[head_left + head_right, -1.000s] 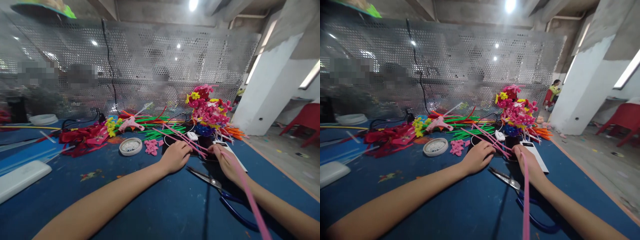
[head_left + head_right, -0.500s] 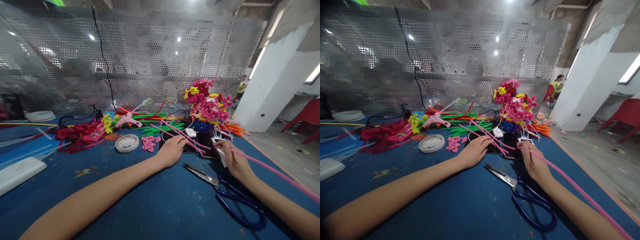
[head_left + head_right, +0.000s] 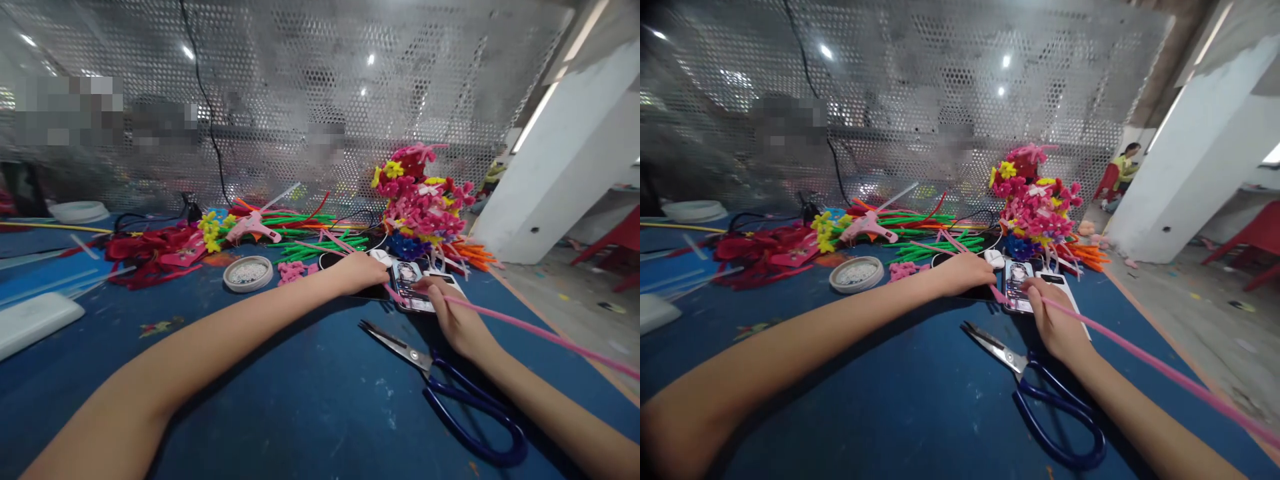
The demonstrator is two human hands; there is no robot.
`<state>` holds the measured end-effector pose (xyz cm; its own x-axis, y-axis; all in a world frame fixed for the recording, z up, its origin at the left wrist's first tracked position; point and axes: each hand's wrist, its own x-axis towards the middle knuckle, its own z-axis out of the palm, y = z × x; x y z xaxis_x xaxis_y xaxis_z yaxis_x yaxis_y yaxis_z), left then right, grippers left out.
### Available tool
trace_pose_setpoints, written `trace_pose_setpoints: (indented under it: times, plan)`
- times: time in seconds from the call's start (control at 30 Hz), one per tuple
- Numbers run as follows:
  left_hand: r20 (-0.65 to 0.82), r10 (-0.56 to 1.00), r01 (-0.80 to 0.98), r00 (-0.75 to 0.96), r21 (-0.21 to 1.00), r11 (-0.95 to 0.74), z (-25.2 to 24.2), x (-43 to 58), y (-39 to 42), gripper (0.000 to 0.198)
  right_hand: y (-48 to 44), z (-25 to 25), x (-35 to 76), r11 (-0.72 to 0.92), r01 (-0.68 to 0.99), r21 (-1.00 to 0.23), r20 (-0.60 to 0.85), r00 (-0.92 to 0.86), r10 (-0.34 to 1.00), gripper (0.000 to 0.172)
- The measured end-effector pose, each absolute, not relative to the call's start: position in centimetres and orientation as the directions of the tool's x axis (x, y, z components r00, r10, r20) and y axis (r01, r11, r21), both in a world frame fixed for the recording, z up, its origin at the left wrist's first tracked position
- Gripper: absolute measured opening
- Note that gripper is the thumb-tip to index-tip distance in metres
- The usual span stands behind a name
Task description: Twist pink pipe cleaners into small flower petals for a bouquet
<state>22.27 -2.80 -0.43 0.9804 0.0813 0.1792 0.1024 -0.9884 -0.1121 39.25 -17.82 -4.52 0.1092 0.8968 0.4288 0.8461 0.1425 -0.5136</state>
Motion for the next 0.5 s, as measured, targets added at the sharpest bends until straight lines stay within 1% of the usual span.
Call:
trace_pose_setpoints:
  times: [0.17,0.23,0.3,0.37,0.4,0.47,0.5]
  plan:
    - [0.192,0.058,0.068,0.980,-0.048,-0.997,-1.1,19.8,-2.3,0.022,-17.7,-4.7,39.3,0.141,0.838,-0.528,0.439,0.127,0.890,0.037]
    - [0.212,0.067,0.070,0.975,-0.009,-0.997,-1.7,19.0,-2.4,0.028,-17.7,-4.7,39.4,0.146,0.829,-0.540,0.467,0.151,0.871,0.036]
    - [0.239,0.086,0.082,0.967,0.028,-0.996,-2.2,18.4,-2.7,0.040,-17.9,-4.6,39.4,0.161,0.823,-0.545,0.513,0.175,0.841,0.037]
    - [0.284,0.126,0.097,0.951,0.115,-0.989,-2.6,17.8,-3.5,0.053,-18.4,-4.2,39.2,0.177,0.826,-0.535,0.565,0.194,0.802,0.039]
    - [0.315,0.157,0.101,0.936,0.189,-0.977,-2.6,17.5,-4.0,0.058,-18.6,-3.9,39.0,0.185,0.827,-0.531,0.580,0.196,0.791,0.040]
    - [0.368,0.224,0.092,0.903,0.342,-0.935,-2.4,16.7,-5.4,0.060,-19.1,-3.3,38.0,0.197,0.804,-0.561,0.571,0.203,0.795,0.040]
    - [0.387,0.262,0.095,0.884,0.401,-0.911,-2.2,16.2,-6.2,0.056,-19.2,-3.0,37.3,0.197,0.774,-0.602,0.536,0.208,0.818,0.039]
